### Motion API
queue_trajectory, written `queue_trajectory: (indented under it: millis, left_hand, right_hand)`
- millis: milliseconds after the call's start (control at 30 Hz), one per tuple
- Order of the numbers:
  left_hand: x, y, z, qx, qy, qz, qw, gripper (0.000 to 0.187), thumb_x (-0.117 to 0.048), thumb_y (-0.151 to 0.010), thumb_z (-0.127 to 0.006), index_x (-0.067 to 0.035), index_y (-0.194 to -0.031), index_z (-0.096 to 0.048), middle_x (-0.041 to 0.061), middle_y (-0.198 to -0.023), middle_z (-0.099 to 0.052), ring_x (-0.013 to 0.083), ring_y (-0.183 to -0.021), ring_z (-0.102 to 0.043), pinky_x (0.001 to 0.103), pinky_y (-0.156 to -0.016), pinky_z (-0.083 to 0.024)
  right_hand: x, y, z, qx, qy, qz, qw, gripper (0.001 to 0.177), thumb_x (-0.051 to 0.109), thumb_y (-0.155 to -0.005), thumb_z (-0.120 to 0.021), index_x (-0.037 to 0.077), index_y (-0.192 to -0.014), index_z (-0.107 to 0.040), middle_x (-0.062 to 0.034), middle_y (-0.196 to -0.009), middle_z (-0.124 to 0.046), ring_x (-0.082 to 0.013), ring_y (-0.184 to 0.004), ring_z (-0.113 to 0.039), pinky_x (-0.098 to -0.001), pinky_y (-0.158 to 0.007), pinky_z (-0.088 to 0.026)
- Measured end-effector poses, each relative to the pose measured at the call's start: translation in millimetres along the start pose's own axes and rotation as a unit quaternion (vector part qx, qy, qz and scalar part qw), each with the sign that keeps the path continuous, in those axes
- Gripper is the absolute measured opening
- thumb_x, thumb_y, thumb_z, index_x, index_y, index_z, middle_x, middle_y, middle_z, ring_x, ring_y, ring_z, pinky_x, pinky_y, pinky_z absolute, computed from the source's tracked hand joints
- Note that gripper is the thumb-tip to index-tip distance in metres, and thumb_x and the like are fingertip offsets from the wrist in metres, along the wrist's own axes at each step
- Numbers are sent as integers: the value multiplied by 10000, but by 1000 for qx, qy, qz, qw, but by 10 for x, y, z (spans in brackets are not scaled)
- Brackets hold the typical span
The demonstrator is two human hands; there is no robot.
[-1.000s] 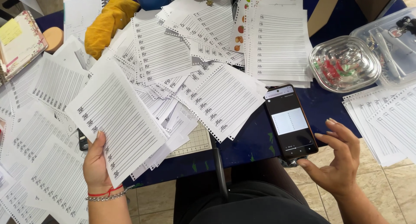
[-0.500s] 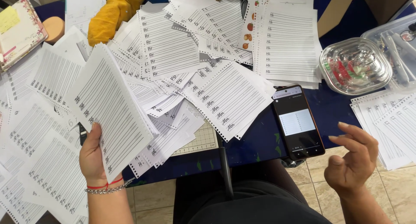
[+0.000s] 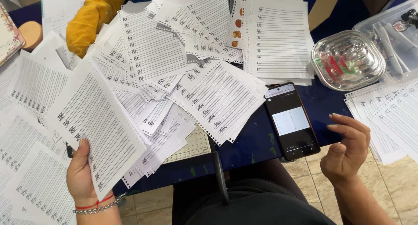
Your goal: Sorting and organizing a large pile of printed sheets on a desk
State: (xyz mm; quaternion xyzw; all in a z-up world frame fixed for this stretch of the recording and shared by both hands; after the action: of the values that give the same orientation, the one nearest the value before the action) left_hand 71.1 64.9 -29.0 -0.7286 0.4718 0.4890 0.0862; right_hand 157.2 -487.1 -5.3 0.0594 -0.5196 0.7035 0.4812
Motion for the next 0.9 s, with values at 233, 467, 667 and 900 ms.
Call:
queue_trajectory:
  millis: [233,467,667,900]
  left_hand:
    - [-28,59,-34,-18,27,-19,999,477,-237,-999,-560,-43,-1434,-547,134,-1359,-647,311,-1258,-633,468,-1081,-521]
    - [106,-120,39,79,146,36,986,451,-245,-999,-593,-35,-1398,-573,174,-1362,-644,359,-1249,-616,522,-1083,-484]
    - [45,-38,-11,65,135,22,988,455,-239,-1016,-533,-28,-1418,-550,168,-1353,-635,343,-1244,-608,498,-1086,-473]
    - [-502,553,-109,-59,1,-91,994,569,-186,-988,-491,-116,-1550,-432,133,-1380,-601,299,-1248,-595,470,-1042,-501]
  right_hand:
    - [126,-67,12,18,-24,44,999,584,396,-1147,-329,-138,-1111,-564,-360,-1218,-607,-416,-1123,-620,-467,-1011,-512]
    - [364,-75,19,40,-25,56,997,503,290,-1151,-359,-159,-1119,-585,-379,-1256,-616,-427,-1147,-639,-484,-1060,-520]
    - [566,-67,18,37,-15,50,998,466,272,-1140,-393,-140,-1143,-610,-355,-1309,-650,-407,-1207,-639,-479,-1133,-497]
    - [729,-53,-96,50,-5,-8,999,128,66,-1013,-671,-9,-1114,-694,-193,-1294,-712,-300,-1216,-646,-403,-1159,-448]
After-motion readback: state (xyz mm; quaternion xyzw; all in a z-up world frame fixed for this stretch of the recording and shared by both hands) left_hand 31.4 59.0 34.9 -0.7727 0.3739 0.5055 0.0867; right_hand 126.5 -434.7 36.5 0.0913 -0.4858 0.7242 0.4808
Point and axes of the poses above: each hand's wrist, its own y-axis away from the middle knuckle, its own z-axis out of the back of the hand, x = y × z, the point moved 9 cm from there along -y, towards the middle knuckle
